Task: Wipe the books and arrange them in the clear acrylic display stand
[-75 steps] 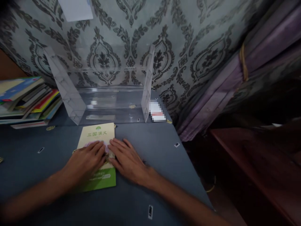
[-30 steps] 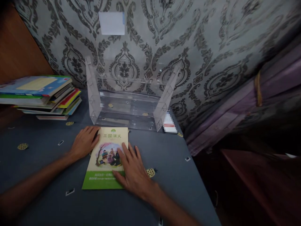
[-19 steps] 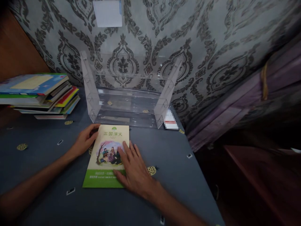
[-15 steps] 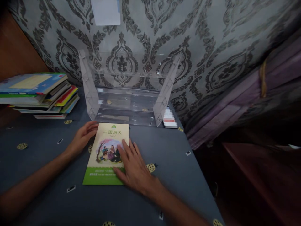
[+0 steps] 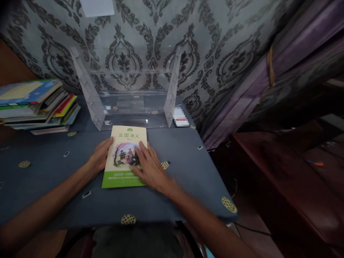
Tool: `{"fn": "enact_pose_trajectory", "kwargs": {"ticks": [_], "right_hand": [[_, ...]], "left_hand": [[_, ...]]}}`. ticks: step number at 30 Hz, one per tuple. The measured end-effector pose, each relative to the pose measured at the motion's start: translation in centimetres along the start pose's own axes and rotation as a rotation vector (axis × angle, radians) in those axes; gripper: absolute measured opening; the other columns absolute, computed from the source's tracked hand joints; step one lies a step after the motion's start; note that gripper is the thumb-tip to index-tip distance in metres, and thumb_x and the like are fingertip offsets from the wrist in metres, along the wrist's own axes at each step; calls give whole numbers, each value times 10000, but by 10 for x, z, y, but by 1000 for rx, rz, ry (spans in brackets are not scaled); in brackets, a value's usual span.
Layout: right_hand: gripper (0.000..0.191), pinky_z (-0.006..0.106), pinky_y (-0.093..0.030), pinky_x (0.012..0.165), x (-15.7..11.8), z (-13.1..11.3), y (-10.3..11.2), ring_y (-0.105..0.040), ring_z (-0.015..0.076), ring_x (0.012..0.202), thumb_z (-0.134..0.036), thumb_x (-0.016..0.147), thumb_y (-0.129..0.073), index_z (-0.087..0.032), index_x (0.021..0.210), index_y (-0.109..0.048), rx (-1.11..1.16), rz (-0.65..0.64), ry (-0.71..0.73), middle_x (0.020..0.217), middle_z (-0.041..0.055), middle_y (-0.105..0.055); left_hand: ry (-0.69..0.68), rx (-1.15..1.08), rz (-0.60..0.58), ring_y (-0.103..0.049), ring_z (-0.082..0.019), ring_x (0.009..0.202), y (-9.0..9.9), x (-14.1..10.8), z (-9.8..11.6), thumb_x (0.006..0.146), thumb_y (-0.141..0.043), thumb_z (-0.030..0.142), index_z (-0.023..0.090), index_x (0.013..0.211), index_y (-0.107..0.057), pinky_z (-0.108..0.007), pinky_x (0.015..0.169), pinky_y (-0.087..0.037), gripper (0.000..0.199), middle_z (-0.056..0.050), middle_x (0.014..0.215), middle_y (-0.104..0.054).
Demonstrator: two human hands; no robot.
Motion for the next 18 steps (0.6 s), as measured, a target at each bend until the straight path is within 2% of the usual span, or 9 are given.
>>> {"fn": "enact_pose_trajectory", "kwargs": {"ticks": [4, 8, 13, 18], "right_hand": [[685, 534, -287, 1232, 3, 12, 7, -133, 305, 1558, -520, 1044, -311, -246, 1625, -75, 80, 116, -68, 1697, 131, -103], [681, 542, -281, 1228, 9, 21, 12, -133, 286, 1560, -484, 1056, -272, -226, 1626, -2, 113, 242, -118, 1700, 138, -71], [746, 537, -277, 1223, 10, 26, 16, -244, 292, 1532, -531, 1039, -265, -119, 1620, -42, 194, 282, -160, 1646, 209, -255], [768, 522, -354, 1178, 9, 37, 23, -422, 297, 1445, -608, 993, -342, -140, 1592, -238, 435, 326, -231, 1559, 182, -441]], "left_hand": [[-67, -5, -46, -757, -278, 958, -12, 0, 0, 855, -734, 369, 126, 1089, -679, -426, 930, -594, 343, -139, 1026, -788], [-119, -8, -79, -738, -282, 1036, -21, -6, 7, 868, -719, 386, 116, 1044, -686, -424, 998, -555, 324, -146, 1060, -782], [-137, -22, -153, -716, -294, 1099, -35, -17, 15, 876, -704, 420, 115, 1047, -691, -432, 1020, -542, 350, -150, 1082, -778], [-120, -44, -181, -721, -303, 1089, -40, -20, 14, 904, -663, 429, 127, 1080, -687, -453, 1010, -552, 350, -142, 1106, -775]]}}
Point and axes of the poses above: each hand's wrist, its own x-axis towards the middle knuckle, its own y-axis out of the back of the hand, z = x × y, the point moved 9 cm from there along x, towards the middle knuckle
